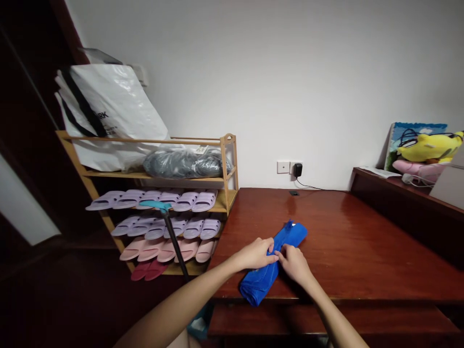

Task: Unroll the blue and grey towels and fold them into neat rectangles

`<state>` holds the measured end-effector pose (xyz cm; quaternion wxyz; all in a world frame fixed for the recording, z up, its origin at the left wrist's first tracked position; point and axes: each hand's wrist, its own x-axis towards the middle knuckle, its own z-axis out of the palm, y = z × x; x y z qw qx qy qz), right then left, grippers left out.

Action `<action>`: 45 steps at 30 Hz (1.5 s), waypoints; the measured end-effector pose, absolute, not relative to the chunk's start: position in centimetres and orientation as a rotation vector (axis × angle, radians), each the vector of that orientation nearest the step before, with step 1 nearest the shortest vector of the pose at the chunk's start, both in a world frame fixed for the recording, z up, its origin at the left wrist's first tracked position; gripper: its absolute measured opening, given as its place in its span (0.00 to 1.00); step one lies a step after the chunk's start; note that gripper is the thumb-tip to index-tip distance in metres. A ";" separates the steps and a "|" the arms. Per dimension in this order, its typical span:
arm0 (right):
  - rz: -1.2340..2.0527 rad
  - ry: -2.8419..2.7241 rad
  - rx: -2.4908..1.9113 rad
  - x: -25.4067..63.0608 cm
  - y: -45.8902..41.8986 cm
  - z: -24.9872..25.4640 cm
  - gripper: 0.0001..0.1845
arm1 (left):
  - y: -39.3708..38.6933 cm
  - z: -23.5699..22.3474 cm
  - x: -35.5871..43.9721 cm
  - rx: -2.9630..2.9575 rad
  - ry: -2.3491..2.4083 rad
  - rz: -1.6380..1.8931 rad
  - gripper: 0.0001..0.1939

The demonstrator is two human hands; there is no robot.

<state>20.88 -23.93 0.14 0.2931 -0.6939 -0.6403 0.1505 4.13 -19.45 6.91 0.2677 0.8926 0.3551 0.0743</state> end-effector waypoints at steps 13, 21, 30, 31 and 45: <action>0.532 -1.705 -1.831 24.1 -23.3 -0.1 0.14 | -18.6 5.7 1.8 2.459 1.172 0.280 0.14; 0.196 -1.498 -2.271 38.0 -26.9 -0.3 0.12 | -18.2 6.3 -5.7 2.615 1.517 0.078 0.18; -0.012 -1.821 -2.145 31.5 -25.5 -1.9 0.36 | -16.9 4.1 -1.8 2.851 0.994 0.405 0.32; 0.017 -1.873 -2.154 30.6 -25.4 -1.9 0.36 | -16.7 3.5 -1.5 2.851 0.951 0.345 0.33; 0.029 -1.728 -2.445 47.1 -29.0 -6.3 0.40 | -14.7 1.2 -6.3 2.777 1.185 0.175 0.31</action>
